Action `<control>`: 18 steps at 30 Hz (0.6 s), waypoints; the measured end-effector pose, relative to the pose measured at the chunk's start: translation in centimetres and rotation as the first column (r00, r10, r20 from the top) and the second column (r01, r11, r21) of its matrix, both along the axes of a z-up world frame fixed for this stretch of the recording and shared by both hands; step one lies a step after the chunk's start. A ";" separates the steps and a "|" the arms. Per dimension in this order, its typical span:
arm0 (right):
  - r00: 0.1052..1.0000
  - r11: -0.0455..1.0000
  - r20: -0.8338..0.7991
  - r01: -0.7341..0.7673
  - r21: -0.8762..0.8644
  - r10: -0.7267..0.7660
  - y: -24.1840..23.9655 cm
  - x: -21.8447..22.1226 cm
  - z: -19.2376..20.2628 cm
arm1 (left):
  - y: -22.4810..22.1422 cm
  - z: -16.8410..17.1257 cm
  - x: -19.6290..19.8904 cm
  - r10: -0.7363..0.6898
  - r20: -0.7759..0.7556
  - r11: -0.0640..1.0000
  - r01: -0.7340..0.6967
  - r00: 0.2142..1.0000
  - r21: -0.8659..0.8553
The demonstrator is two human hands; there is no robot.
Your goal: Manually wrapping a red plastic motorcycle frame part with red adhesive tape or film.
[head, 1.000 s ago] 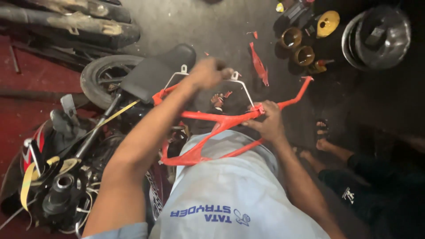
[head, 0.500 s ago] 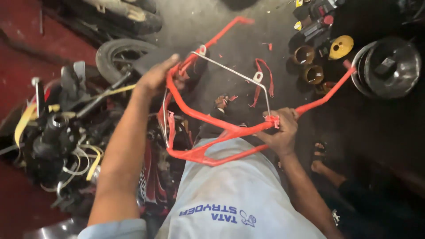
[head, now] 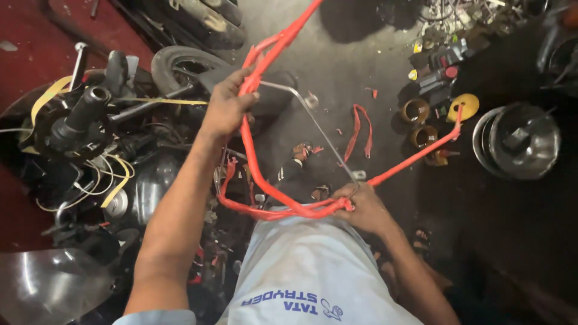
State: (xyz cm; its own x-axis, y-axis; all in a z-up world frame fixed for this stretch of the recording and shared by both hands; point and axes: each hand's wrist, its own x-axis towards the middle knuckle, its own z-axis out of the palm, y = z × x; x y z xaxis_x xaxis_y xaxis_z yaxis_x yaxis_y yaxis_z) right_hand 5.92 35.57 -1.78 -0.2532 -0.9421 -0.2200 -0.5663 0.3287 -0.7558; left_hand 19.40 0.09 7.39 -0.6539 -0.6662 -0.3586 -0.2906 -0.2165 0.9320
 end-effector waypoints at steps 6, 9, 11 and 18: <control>0.983 0.976 0.125 -0.153 0.154 0.134 -1.9 -4.6 2.5 | 4.7 3.4 2.1 -0.161 -0.181 0.943 0.097 0.970 -0.318; 0.886 0.988 0.446 0.154 -0.017 -0.130 -5.2 -7.9 4.3 | 6.9 5.0 3.1 -0.285 -0.181 0.822 0.143 0.941 -0.552; 0.566 0.894 0.799 0.441 -0.085 -0.203 -8.7 -9.0 6.5 | 8.4 6.0 3.4 -0.306 -0.156 0.816 0.174 0.939 -0.551; 0.298 0.829 0.941 0.477 -0.291 0.159 -17.0 -8.2 11.4 | 10.5 5.6 4.9 -0.343 -0.108 0.822 0.242 0.933 -0.516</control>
